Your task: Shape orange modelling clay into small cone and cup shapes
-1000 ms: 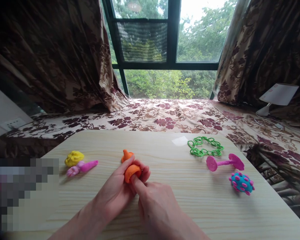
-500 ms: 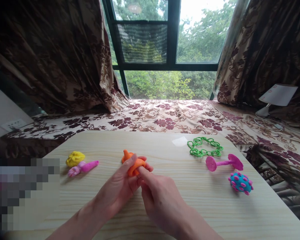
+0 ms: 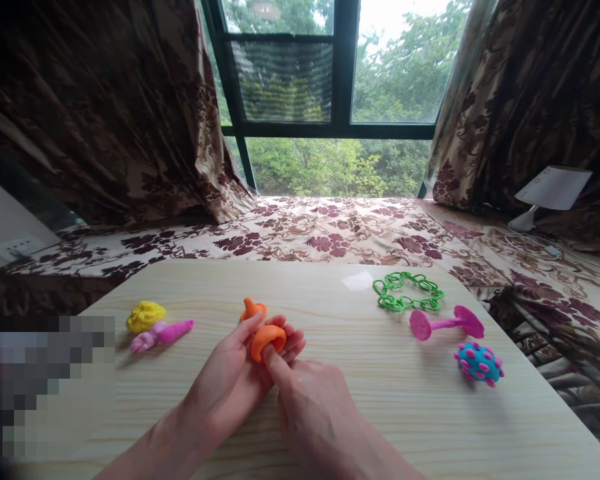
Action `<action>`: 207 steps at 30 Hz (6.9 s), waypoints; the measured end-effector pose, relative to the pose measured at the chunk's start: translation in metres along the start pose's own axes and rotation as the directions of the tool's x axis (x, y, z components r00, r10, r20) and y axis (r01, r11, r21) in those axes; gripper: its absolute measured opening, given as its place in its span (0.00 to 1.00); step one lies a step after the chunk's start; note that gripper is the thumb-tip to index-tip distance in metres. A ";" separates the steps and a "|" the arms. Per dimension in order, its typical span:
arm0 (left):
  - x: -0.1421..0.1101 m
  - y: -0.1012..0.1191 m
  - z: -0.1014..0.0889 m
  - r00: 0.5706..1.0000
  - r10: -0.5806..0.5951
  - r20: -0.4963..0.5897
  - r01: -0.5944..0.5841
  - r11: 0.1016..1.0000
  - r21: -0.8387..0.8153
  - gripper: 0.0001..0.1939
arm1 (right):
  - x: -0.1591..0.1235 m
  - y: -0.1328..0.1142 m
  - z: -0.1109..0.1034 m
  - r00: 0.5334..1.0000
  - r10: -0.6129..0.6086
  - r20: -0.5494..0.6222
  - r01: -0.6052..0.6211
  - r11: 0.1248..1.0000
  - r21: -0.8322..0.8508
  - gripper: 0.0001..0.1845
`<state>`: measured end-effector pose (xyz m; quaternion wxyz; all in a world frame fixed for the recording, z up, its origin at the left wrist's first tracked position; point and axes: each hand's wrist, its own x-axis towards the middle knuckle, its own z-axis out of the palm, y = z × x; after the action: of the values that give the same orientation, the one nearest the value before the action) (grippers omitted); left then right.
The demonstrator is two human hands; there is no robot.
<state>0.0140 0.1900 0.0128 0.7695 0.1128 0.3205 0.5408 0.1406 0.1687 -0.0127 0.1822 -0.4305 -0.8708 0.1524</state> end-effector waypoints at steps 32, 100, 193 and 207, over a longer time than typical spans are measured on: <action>0.003 0.004 -0.002 0.997 -0.044 0.065 0.049 0.995 -0.090 0.07 | 0.001 -0.004 -0.008 1.000 -0.010 -0.015 0.011 0.994 0.107 0.28; 0.001 0.001 -0.002 1.000 -0.013 0.026 0.014 1.000 -0.020 0.11 | 0.001 -0.007 -0.001 0.998 -0.053 -0.027 0.057 0.976 0.210 0.27; -0.009 0.021 0.000 0.972 0.131 0.197 -0.237 0.530 0.814 0.16 | 0.010 0.026 -0.042 0.966 0.104 -0.235 0.032 0.860 0.510 0.09; -0.007 0.017 -0.005 0.932 0.090 0.350 -0.336 0.576 0.745 0.16 | 0.010 0.026 -0.042 0.980 0.159 -0.121 -0.027 0.703 0.711 0.10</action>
<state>-0.0034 0.1893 0.0202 0.6033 0.5541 0.4012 0.4098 0.1719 0.1961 0.0152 0.3998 -0.3832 -0.7041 0.4445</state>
